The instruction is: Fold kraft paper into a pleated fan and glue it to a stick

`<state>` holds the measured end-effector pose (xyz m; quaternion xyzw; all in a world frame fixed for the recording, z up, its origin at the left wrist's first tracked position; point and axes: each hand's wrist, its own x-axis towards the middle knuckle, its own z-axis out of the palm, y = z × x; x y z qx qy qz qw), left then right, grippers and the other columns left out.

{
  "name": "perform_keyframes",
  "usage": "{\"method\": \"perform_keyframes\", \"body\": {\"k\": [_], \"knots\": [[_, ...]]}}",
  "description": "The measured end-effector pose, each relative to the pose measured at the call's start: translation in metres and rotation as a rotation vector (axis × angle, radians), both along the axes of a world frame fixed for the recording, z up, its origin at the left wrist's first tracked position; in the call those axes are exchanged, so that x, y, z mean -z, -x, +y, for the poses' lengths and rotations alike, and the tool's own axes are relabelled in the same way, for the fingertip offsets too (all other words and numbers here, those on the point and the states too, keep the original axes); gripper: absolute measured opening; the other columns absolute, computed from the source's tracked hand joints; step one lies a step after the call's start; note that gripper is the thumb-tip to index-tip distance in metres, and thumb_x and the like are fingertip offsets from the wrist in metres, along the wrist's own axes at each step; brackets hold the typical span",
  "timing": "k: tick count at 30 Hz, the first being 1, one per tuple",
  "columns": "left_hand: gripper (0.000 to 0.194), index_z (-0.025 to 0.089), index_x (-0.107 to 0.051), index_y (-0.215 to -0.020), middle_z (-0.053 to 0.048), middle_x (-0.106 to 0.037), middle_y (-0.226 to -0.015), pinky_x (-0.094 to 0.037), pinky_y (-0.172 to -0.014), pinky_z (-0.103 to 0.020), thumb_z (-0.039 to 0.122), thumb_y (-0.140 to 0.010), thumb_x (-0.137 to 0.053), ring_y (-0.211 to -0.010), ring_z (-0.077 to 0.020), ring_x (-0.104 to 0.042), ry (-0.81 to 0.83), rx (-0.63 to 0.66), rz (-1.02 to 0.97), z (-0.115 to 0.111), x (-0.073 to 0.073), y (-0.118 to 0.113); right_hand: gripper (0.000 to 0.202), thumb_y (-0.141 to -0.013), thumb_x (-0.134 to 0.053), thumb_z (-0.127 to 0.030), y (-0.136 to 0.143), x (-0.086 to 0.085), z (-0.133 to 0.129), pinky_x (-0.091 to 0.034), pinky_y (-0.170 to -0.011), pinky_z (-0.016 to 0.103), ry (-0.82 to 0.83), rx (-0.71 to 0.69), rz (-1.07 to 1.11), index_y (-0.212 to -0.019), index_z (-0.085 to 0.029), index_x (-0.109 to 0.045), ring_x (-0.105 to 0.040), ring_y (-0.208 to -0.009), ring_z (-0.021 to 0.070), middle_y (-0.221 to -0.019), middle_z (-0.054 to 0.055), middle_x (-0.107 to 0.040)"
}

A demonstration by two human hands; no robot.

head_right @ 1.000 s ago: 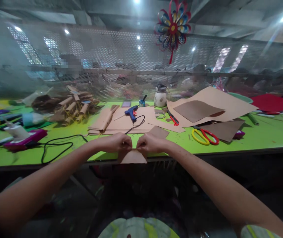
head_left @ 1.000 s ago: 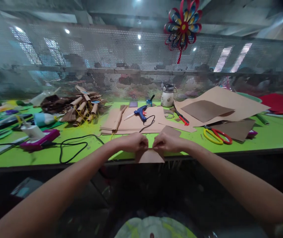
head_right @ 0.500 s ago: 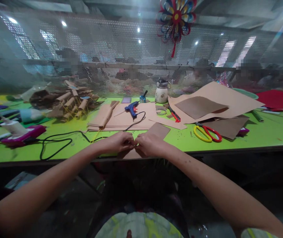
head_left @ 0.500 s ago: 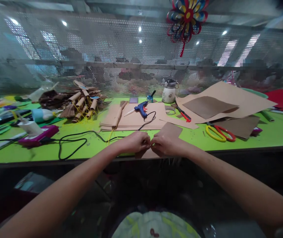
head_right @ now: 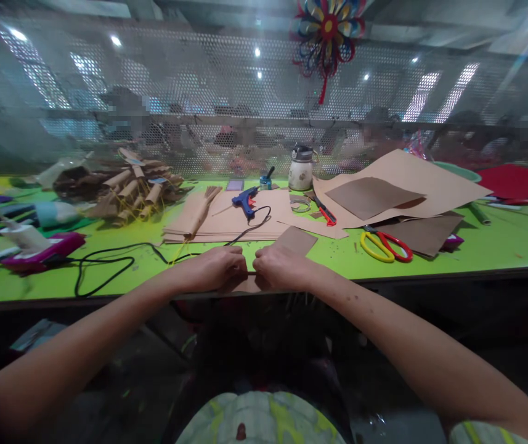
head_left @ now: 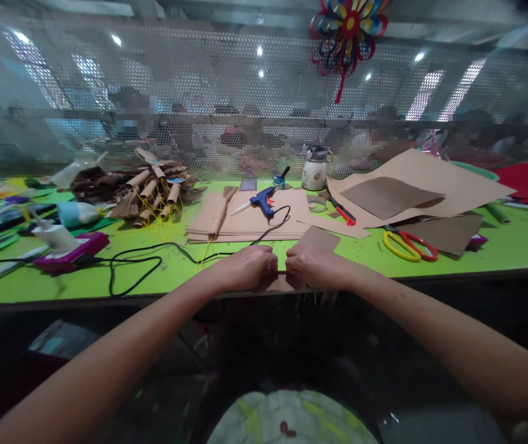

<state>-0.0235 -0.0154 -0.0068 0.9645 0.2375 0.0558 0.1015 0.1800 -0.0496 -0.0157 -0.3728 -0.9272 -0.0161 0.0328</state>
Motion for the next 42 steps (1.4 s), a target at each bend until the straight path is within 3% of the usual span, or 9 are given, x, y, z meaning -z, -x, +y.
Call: {"method": "perform_keyframes", "body": {"k": [15,22,29,33,36,38,42], "knots": [[0.019,0.016,-0.060,-0.072,-0.003,-0.051,-0.078,-0.038,-0.064,-0.023,0.002,-0.071,-0.048,-0.069,-0.0133,-0.050,-0.029,-0.025,0.005,-0.005,0.005,0.028,0.022,-0.092,-0.046,-0.025,-0.007,0.005,-0.004,-0.031,-0.063,0.027,-0.081,-0.068,-0.047,-0.081,-0.012,-0.061,-0.050,-0.072,0.0163,-0.079,0.008,-0.058],[0.015,0.016,-0.058,-0.081,-0.005,-0.050,-0.079,-0.037,-0.063,-0.026,0.007,-0.081,-0.046,-0.071,-0.0162,-0.047,-0.294,-0.043,0.047,-0.011,0.018,0.030,0.018,-0.094,-0.042,-0.019,-0.010,0.005,-0.015,-0.034,-0.068,0.028,-0.080,-0.081,-0.007,-0.084,-0.013,-0.056,-0.048,-0.081,0.0175,-0.086,0.008,-0.054],[0.017,0.015,-0.059,-0.086,-0.008,-0.053,-0.089,-0.040,-0.072,-0.031,0.003,-0.080,-0.048,-0.083,-0.0203,-0.049,-0.462,-0.037,0.054,-0.023,0.027,0.035,0.018,-0.093,-0.042,-0.015,-0.008,0.009,-0.022,-0.032,-0.068,0.032,-0.262,-0.143,-0.130,-0.086,-0.011,-0.058,-0.044,-0.081,0.0212,-0.083,0.010,-0.053],[0.021,0.016,-0.063,-0.088,-0.007,-0.057,-0.088,-0.040,-0.073,-0.028,0.006,-0.081,-0.046,-0.083,-0.0186,-0.052,-0.326,-0.023,0.000,-0.020,0.017,0.035,0.017,-0.092,-0.044,-0.014,-0.006,0.010,-0.024,-0.034,-0.069,0.034,-0.310,-0.150,-0.199,-0.087,-0.011,-0.060,-0.044,-0.081,0.0221,-0.083,0.010,-0.053],[0.021,0.016,-0.066,-0.091,-0.007,-0.062,-0.089,-0.039,-0.071,-0.026,0.021,-0.086,-0.046,-0.082,-0.0168,-0.055,-0.153,-0.149,-0.114,-0.011,0.009,0.024,0.014,-0.090,-0.047,-0.013,-0.005,0.011,-0.025,-0.035,-0.069,0.034,-0.313,-0.156,-0.236,-0.085,-0.011,-0.060,-0.045,-0.081,0.0224,-0.082,0.009,-0.053],[0.031,0.014,-0.065,-0.079,-0.005,-0.062,-0.074,-0.036,-0.061,-0.024,0.030,-0.090,-0.040,-0.067,-0.0142,-0.053,-0.030,-0.275,-0.130,-0.004,0.006,0.012,0.015,-0.089,-0.047,-0.012,-0.006,0.012,-0.027,-0.037,-0.070,0.035,-0.325,-0.156,-0.235,-0.084,-0.011,-0.061,-0.046,-0.082,0.0226,-0.082,0.010,-0.053],[0.038,0.014,-0.059,-0.062,0.000,-0.053,-0.054,-0.025,-0.049,-0.023,0.037,-0.087,-0.041,-0.051,-0.0110,-0.042,0.165,-0.356,-0.057,0.007,0.002,-0.009,0.016,-0.090,-0.044,-0.010,-0.012,0.015,-0.031,-0.039,-0.068,0.034,-0.388,-0.090,-0.150,-0.091,-0.009,-0.060,-0.046,-0.082,0.0225,-0.086,0.012,-0.052]]}}
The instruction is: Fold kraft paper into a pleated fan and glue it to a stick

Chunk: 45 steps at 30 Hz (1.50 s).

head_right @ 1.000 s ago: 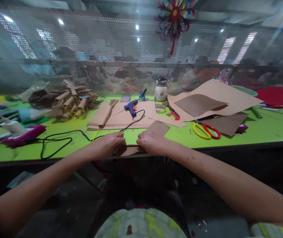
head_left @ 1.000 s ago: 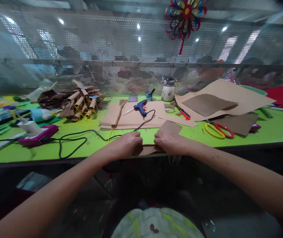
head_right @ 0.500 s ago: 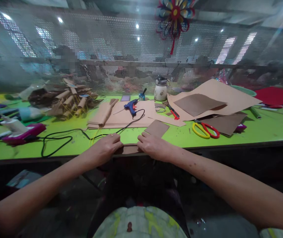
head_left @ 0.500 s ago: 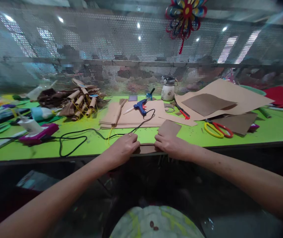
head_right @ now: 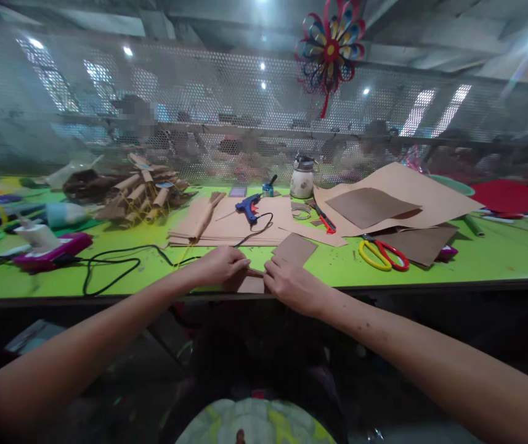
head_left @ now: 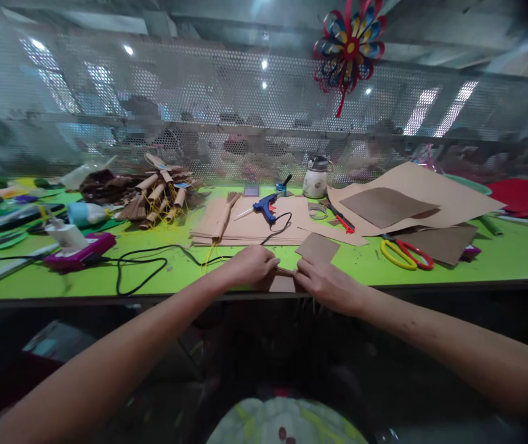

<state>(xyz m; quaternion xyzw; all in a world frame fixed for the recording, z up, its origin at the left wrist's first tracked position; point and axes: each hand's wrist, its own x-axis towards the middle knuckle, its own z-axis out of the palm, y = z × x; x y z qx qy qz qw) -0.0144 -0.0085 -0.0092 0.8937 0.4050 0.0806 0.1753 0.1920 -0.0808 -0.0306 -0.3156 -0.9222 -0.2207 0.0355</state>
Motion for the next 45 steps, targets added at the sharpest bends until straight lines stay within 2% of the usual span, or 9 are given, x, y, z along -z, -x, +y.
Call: {"method": "perform_keyframes", "body": {"k": [5,9,12,17,22,26,36,40,45], "knots": [[0.040,0.014,-0.054,-0.057,0.004,-0.037,-0.049,-0.021,-0.048,-0.023,0.044,-0.082,-0.045,-0.050,-0.0093,-0.030,0.277,0.030,-0.093,0.004,0.000,-0.004,0.020,-0.091,-0.039,-0.008,-0.004,0.003,-0.002,-0.038,-0.063,0.032,-0.068,0.035,0.120,-0.088,-0.010,-0.059,-0.045,-0.079,0.0215,-0.086,0.012,-0.051],[0.037,0.012,-0.061,-0.067,0.003,-0.042,-0.056,-0.024,-0.050,-0.022,0.046,-0.077,-0.050,-0.055,-0.0097,-0.033,0.356,0.034,-0.198,0.000,0.001,-0.001,0.022,-0.089,-0.038,-0.005,-0.002,0.004,-0.002,-0.037,-0.062,0.031,-0.053,0.051,0.168,-0.086,-0.011,-0.059,-0.045,-0.078,0.0213,-0.087,0.012,-0.052],[0.034,0.011,-0.066,-0.074,0.002,-0.050,-0.060,-0.028,-0.052,-0.021,0.042,-0.074,-0.053,-0.057,-0.0105,-0.039,0.366,0.004,-0.215,-0.004,0.002,-0.002,0.021,-0.087,-0.041,-0.006,-0.002,-0.001,-0.003,-0.039,-0.064,0.030,0.028,0.072,0.274,-0.090,-0.012,-0.061,-0.047,-0.081,0.0206,-0.089,0.011,-0.053],[0.031,0.011,-0.069,-0.079,-0.001,-0.063,-0.069,-0.034,-0.056,-0.021,0.036,-0.077,-0.051,-0.063,-0.0132,-0.050,0.254,0.009,-0.228,-0.007,0.007,-0.004,0.023,-0.086,-0.055,-0.025,-0.005,-0.020,0.006,-0.043,-0.077,0.033,0.201,0.126,0.567,-0.103,-0.012,-0.063,-0.051,-0.091,0.0213,-0.095,0.012,-0.058],[0.028,0.013,-0.070,-0.080,-0.004,-0.067,-0.075,-0.038,-0.060,-0.021,0.031,-0.078,-0.049,-0.070,-0.0153,-0.056,0.103,0.047,-0.230,-0.014,0.007,-0.003,0.026,-0.087,-0.052,-0.028,-0.003,-0.019,0.030,-0.039,-0.059,0.024,0.556,0.110,0.537,-0.081,-0.012,-0.072,-0.055,-0.066,0.0147,-0.070,0.006,-0.064],[0.026,0.015,-0.072,-0.079,-0.003,-0.064,-0.071,-0.037,-0.059,-0.020,0.029,-0.078,-0.050,-0.070,-0.0147,-0.055,0.048,0.063,-0.223,-0.019,0.001,-0.001,0.019,-0.082,-0.059,-0.024,-0.005,-0.013,0.039,-0.040,-0.059,0.022,0.651,0.044,0.634,-0.080,-0.012,-0.073,-0.056,-0.063,0.0128,-0.068,0.005,-0.066],[0.037,0.011,-0.066,-0.070,0.003,-0.047,-0.057,-0.028,-0.050,-0.020,0.042,-0.080,-0.049,-0.057,-0.0103,-0.039,0.358,0.070,-0.179,-0.016,-0.008,0.012,0.012,-0.080,-0.063,-0.021,-0.010,-0.013,0.035,-0.041,-0.058,0.022,0.626,-0.027,0.700,-0.077,-0.013,-0.072,-0.055,-0.063,0.0124,-0.067,0.004,-0.063],[0.030,0.011,-0.069,-0.074,0.000,-0.054,-0.064,-0.030,-0.055,-0.021,0.034,-0.079,-0.051,-0.064,-0.0124,-0.047,0.206,0.071,-0.171,-0.015,-0.005,0.011,0.013,-0.079,-0.062,-0.015,-0.007,-0.014,0.037,-0.038,-0.054,0.020,0.627,-0.014,0.674,-0.083,-0.013,-0.073,-0.051,-0.058,0.0099,-0.066,0.003,-0.062],[0.030,0.014,-0.068,-0.065,0.000,-0.045,-0.061,-0.025,-0.056,-0.023,0.028,-0.084,-0.049,-0.061,-0.0110,-0.042,-0.097,0.171,-0.114,-0.014,0.004,0.011,0.016,-0.076,-0.061,-0.012,-0.005,-0.023,0.038,-0.034,-0.052,0.019,0.664,0.002,0.627,-0.086,-0.011,-0.074,-0.047,-0.055,0.0083,-0.063,0.001,-0.059]]}}
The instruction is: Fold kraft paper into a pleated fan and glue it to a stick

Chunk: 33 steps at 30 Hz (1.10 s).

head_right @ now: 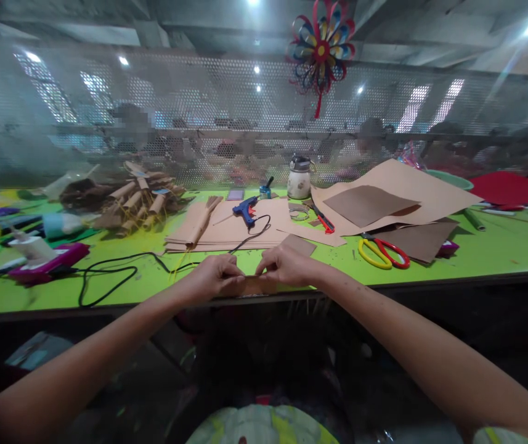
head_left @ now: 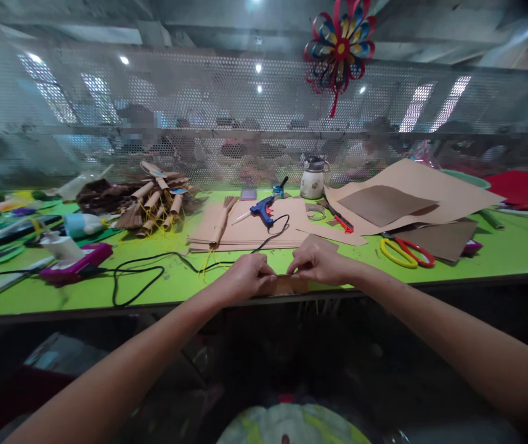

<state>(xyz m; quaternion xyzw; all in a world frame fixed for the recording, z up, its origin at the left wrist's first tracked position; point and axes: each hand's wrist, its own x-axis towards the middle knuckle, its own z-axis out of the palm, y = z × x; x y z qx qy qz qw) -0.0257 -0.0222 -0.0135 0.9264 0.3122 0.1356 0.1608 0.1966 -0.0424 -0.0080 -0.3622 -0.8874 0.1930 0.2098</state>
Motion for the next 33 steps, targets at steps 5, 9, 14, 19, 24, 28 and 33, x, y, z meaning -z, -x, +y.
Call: {"method": "perform_keyframes", "body": {"k": [5,9,14,19,24,28,33], "knots": [[0.029,0.016,-0.069,-0.067,0.000,-0.044,-0.063,-0.024,-0.055,-0.025,0.029,-0.085,-0.050,-0.062,-0.0117,-0.041,-0.086,0.002,0.021,0.001,0.007,0.003,0.013,-0.075,-0.062,-0.014,0.005,0.000,0.005,-0.037,-0.055,0.020,0.008,-0.005,-0.016,-0.080,-0.011,-0.073,-0.051,-0.060,0.0103,-0.067,0.003,-0.060],[0.030,0.018,-0.073,-0.076,-0.002,-0.048,-0.069,-0.026,-0.057,-0.024,0.034,-0.086,-0.050,-0.067,-0.0128,-0.044,-0.066,-0.011,0.000,0.002,0.009,0.000,0.013,-0.077,-0.062,-0.019,0.012,0.005,0.008,-0.040,-0.060,0.021,0.007,0.012,-0.023,-0.082,-0.014,-0.073,-0.055,-0.067,0.0130,-0.072,0.004,-0.065],[0.027,0.019,-0.074,-0.080,-0.001,-0.045,-0.066,-0.025,-0.056,-0.024,0.034,-0.085,-0.052,-0.066,-0.0126,-0.043,-0.056,-0.002,-0.033,0.001,0.007,-0.001,0.014,-0.077,-0.061,-0.020,0.018,0.009,0.006,-0.041,-0.060,0.021,-0.007,0.012,0.031,-0.077,-0.013,-0.072,-0.057,-0.066,0.0133,-0.068,0.004,-0.065],[0.030,0.016,-0.071,-0.069,0.001,-0.038,-0.061,-0.022,-0.053,-0.025,0.033,-0.085,-0.051,-0.059,-0.0108,-0.038,-0.005,0.008,-0.038,0.002,0.006,-0.001,0.011,-0.076,-0.061,-0.018,0.015,0.011,0.006,-0.040,-0.058,0.020,-0.031,0.033,0.031,-0.075,-0.013,-0.071,-0.056,-0.066,0.0128,-0.068,0.003,-0.064],[0.032,0.015,-0.068,-0.063,0.001,-0.039,-0.062,-0.022,-0.054,-0.025,0.032,-0.085,-0.052,-0.058,-0.0099,-0.039,-0.036,0.022,-0.043,0.004,0.012,-0.002,0.009,-0.076,-0.061,-0.016,0.010,0.016,0.006,-0.039,-0.058,0.020,-0.032,0.026,0.018,-0.075,-0.012,-0.069,-0.053,-0.064,0.0114,-0.067,0.002,-0.061],[0.033,0.015,-0.068,-0.063,0.001,-0.038,-0.062,-0.023,-0.055,-0.025,0.031,-0.087,-0.051,-0.060,-0.0102,-0.039,-0.051,0.049,-0.044,0.003,0.013,-0.003,0.010,-0.076,-0.061,-0.017,0.008,0.015,0.004,-0.038,-0.058,0.020,-0.004,0.051,0.009,-0.074,-0.011,-0.068,-0.052,-0.063,0.0109,-0.066,0.002,-0.059],[0.032,0.016,-0.072,-0.072,0.000,-0.041,-0.063,-0.026,-0.055,-0.024,0.032,-0.087,-0.050,-0.062,-0.0112,-0.041,-0.054,0.058,-0.032,-0.001,0.010,0.000,0.010,-0.076,-0.061,-0.021,0.003,0.013,0.005,-0.038,-0.056,0.020,0.126,0.075,-0.018,-0.075,-0.012,-0.066,-0.052,-0.062,0.0110,-0.066,0.001,-0.061]]}}
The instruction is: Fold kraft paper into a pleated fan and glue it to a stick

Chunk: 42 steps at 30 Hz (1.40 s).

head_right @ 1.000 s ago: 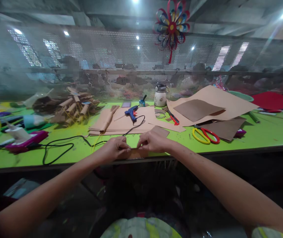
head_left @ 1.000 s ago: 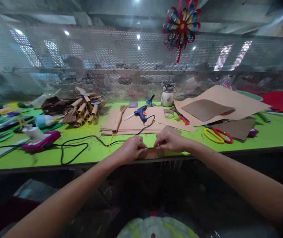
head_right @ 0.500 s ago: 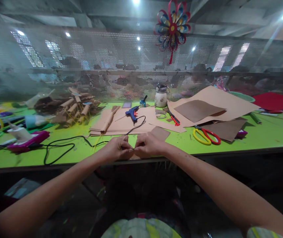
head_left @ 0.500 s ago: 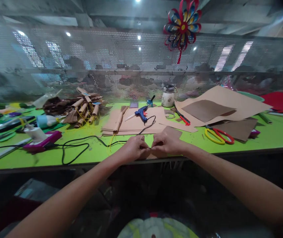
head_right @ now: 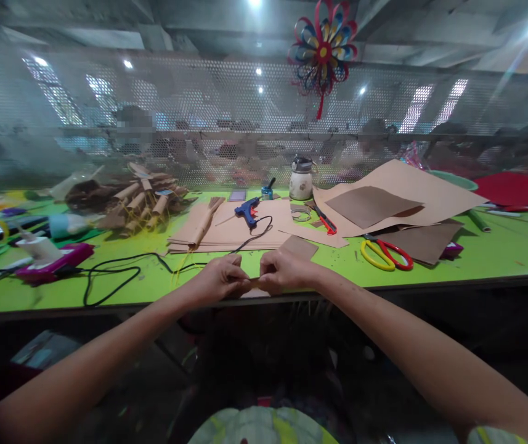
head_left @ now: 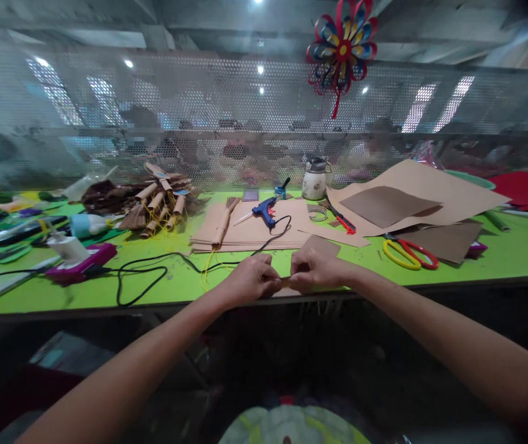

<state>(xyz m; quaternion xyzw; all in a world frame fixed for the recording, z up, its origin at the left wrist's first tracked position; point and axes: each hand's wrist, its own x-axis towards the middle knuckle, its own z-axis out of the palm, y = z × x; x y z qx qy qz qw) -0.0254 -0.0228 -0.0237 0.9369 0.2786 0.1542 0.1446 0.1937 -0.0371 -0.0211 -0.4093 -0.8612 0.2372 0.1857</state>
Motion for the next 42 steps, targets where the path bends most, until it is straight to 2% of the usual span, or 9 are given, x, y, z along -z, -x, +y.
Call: {"method": "perform_keyframes", "body": {"k": [2,5,10,17,23,28,32,37,42], "knots": [[0.029,0.017,-0.073,-0.076,0.000,-0.042,-0.064,-0.027,-0.056,-0.023,0.030,-0.088,-0.050,-0.062,-0.0114,-0.041,-0.005,0.007,0.003,-0.001,-0.001,0.002,0.010,-0.076,-0.060,-0.021,-0.003,-0.002,0.000,-0.036,-0.053,0.019,0.049,-0.012,-0.016,-0.076,-0.012,-0.065,-0.050,-0.059,0.0102,-0.064,0.000,-0.060],[0.024,0.018,-0.074,-0.085,0.000,-0.044,-0.065,-0.028,-0.056,-0.023,0.023,-0.086,-0.051,-0.063,-0.0117,-0.043,-0.013,0.022,0.012,-0.002,-0.004,0.005,0.008,-0.075,-0.060,-0.020,-0.004,-0.007,-0.001,-0.034,-0.051,0.018,0.024,-0.027,-0.055,-0.074,-0.013,-0.063,-0.047,-0.057,0.0092,-0.063,-0.001,-0.058],[0.022,0.016,-0.074,-0.084,-0.001,-0.045,-0.064,-0.028,-0.056,-0.022,0.015,-0.082,-0.052,-0.063,-0.0111,-0.044,-0.029,0.021,0.014,-0.001,-0.007,0.007,0.005,-0.074,-0.061,-0.016,-0.004,-0.012,-0.003,-0.033,-0.051,0.019,-0.002,-0.006,-0.123,-0.073,-0.012,-0.063,-0.048,-0.057,0.0092,-0.063,-0.001,-0.059],[0.026,0.014,-0.069,-0.070,-0.001,-0.048,-0.064,-0.029,-0.056,-0.021,0.027,-0.086,-0.054,-0.062,-0.0105,-0.045,0.034,0.008,0.005,-0.002,-0.009,0.011,0.007,-0.077,-0.060,-0.017,-0.007,-0.007,-0.002,-0.038,-0.058,0.021,-0.049,-0.043,-0.098,-0.075,-0.013,-0.065,-0.053,-0.064,0.0117,-0.069,0.001,-0.062],[0.026,0.013,-0.065,-0.068,-0.001,-0.050,-0.066,-0.032,-0.058,-0.020,0.030,-0.086,-0.055,-0.066,-0.0108,-0.047,0.039,0.030,-0.044,0.004,-0.006,0.017,0.009,-0.078,-0.060,-0.018,-0.005,-0.006,-0.007,-0.038,-0.056,0.020,-0.087,-0.027,-0.056,-0.075,-0.012,-0.066,-0.052,-0.062,0.0112,-0.068,0.002,-0.061],[0.027,0.015,-0.068,-0.077,-0.003,-0.050,-0.073,-0.035,-0.063,-0.021,0.026,-0.091,-0.047,-0.074,-0.0129,-0.047,0.019,0.100,-0.010,0.006,-0.005,0.028,0.009,-0.080,-0.059,-0.014,-0.007,-0.009,-0.009,-0.040,-0.062,0.021,-0.113,-0.089,-0.052,-0.079,-0.012,-0.067,-0.054,-0.068,0.0123,-0.074,0.004,-0.061],[0.024,0.016,-0.067,-0.081,-0.003,-0.050,-0.075,-0.035,-0.064,-0.022,0.019,-0.091,-0.045,-0.075,-0.0134,-0.048,-0.007,0.114,0.038,0.000,-0.012,0.035,0.016,-0.081,-0.056,-0.008,-0.009,-0.015,-0.012,-0.042,-0.065,0.021,-0.113,-0.161,-0.056,-0.087,-0.014,-0.069,-0.056,-0.072,0.0126,-0.079,0.005,-0.062],[0.022,0.016,-0.066,-0.080,-0.002,-0.050,-0.074,-0.034,-0.063,-0.021,0.014,-0.089,-0.045,-0.073,-0.0127,-0.049,-0.057,0.096,0.089,-0.007,-0.021,0.038,0.015,-0.078,-0.058,-0.007,-0.007,-0.020,-0.016,-0.043,-0.064,0.021,-0.099,-0.140,-0.055,-0.086,-0.013,-0.070,-0.056,-0.070,0.0122,-0.077,0.005,-0.062],[0.018,0.015,-0.066,-0.084,-0.002,-0.056,-0.075,-0.037,-0.064,-0.020,0.014,-0.087,-0.049,-0.071,-0.0110,-0.052,-0.012,0.090,0.000,-0.003,-0.017,0.040,0.011,-0.076,-0.062,-0.010,-0.008,-0.016,-0.015,-0.043,-0.060,0.020,-0.108,-0.095,-0.021,-0.082,-0.013,-0.071,-0.056,-0.065,0.0112,-0.074,0.005,-0.063]]}}
